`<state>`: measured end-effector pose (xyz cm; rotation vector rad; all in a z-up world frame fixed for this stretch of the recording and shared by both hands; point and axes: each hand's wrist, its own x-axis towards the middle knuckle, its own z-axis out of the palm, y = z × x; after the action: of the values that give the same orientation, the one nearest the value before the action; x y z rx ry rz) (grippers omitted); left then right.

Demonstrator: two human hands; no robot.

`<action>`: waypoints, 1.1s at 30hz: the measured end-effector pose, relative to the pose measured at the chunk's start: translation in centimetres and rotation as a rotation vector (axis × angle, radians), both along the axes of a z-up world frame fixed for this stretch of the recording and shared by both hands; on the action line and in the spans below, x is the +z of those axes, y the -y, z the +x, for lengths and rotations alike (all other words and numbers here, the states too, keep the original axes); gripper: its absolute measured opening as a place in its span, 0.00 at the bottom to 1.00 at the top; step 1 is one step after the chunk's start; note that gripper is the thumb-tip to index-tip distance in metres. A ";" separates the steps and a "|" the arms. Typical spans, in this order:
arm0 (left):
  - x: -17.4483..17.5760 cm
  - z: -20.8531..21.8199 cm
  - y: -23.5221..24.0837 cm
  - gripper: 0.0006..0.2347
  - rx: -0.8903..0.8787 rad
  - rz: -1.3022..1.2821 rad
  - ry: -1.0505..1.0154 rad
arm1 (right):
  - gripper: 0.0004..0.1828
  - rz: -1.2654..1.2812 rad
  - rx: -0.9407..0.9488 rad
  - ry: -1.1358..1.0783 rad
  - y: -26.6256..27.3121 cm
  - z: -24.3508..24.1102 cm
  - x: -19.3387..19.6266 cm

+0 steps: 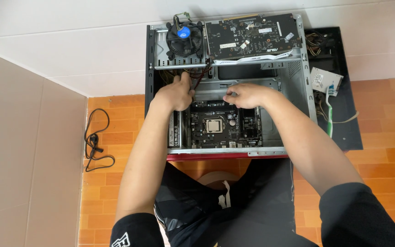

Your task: The person works inside an open computer case, using a screwdriver to remove screws from the motherboard and power supply. They disconnect cables, remove the motherboard, and then reinstall it, securing it with screws and reconnecting the power cables.

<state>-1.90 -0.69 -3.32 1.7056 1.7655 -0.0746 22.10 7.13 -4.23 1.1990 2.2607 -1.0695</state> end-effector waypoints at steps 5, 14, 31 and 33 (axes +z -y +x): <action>1.2 0.9 0.3 0.22 0.102 0.060 -0.141 | 0.28 0.002 0.012 0.002 0.0 0.0 0.2; 1.9 0.8 0.8 0.19 0.070 0.047 -0.073 | 0.27 0.020 0.016 0.008 -0.3 -0.1 -0.3; 0.8 1.0 -0.1 0.22 0.179 0.088 -0.174 | 0.28 0.014 -0.003 -0.009 -0.1 -0.2 0.9; -0.8 0.9 -0.6 0.21 0.192 0.106 -0.209 | 0.28 0.013 -0.010 -0.012 0.0 -0.4 1.2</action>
<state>-0.97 -0.11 -4.08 1.6414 2.1140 -0.0787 21.75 7.08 -3.08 1.2137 2.2760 -1.0697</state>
